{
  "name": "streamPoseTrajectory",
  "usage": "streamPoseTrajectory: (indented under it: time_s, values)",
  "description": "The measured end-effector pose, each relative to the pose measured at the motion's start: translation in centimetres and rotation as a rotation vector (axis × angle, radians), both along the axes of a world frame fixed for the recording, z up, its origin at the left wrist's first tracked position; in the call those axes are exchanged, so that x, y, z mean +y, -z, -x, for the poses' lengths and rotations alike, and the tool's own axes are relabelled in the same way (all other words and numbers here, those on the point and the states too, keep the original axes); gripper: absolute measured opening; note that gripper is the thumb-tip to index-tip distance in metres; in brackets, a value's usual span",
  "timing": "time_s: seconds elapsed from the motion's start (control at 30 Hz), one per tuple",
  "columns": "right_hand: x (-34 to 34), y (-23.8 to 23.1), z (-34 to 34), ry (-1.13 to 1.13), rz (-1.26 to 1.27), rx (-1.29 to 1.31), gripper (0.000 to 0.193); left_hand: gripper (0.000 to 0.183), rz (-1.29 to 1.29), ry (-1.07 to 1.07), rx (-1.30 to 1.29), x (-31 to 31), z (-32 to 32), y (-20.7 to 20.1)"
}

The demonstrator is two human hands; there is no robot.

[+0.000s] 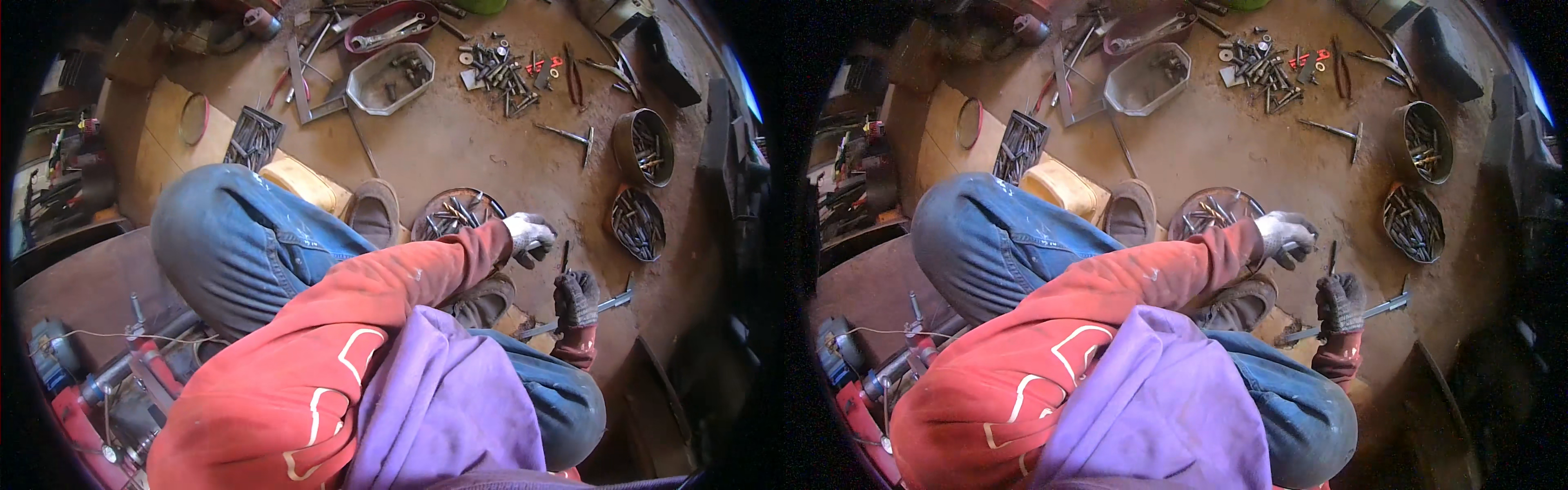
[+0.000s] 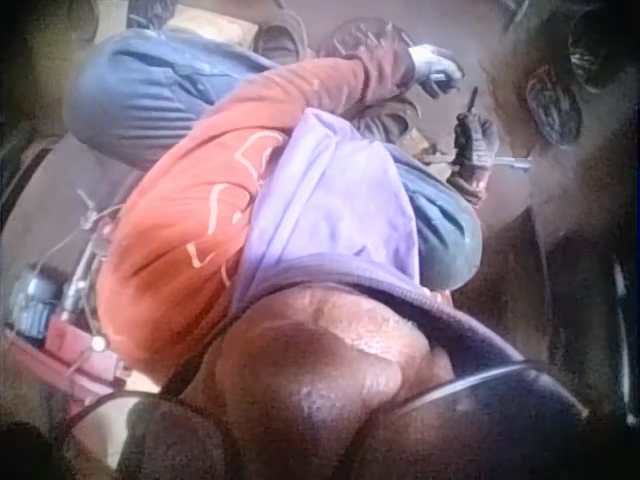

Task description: The person sits on the floor and sorts through various metal bolts, nuts, and tool bits, moving them between different metal containers and placing them onto the ground.

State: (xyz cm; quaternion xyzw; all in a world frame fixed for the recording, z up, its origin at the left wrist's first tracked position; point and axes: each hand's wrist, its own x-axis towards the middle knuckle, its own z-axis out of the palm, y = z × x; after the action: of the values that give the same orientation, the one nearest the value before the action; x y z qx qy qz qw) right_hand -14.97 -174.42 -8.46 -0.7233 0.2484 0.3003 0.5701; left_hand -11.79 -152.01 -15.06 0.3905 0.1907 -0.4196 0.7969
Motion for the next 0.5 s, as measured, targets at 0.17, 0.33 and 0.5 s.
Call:
streamPoseTrajectory:
  time_s: [0.17,0.33,0.5]
  values:
    - [6.9,-3.0,-0.8,-0.173,-0.103,-0.106,0.020,0.032,-0.420,0.125,-0.797,-3.8,2.3,3.2]
    - [8.1,-6.8,-1.6,-0.313,-0.254,-0.021,0.040,0.018,-0.627,0.279,-0.701,-2.2,-1.3,-1.0]
    - [6.9,-8.4,-3.3,-0.273,-0.255,-0.116,0.040,0.021,-0.382,0.193,-0.602,-2.5,-2.3,2.1]
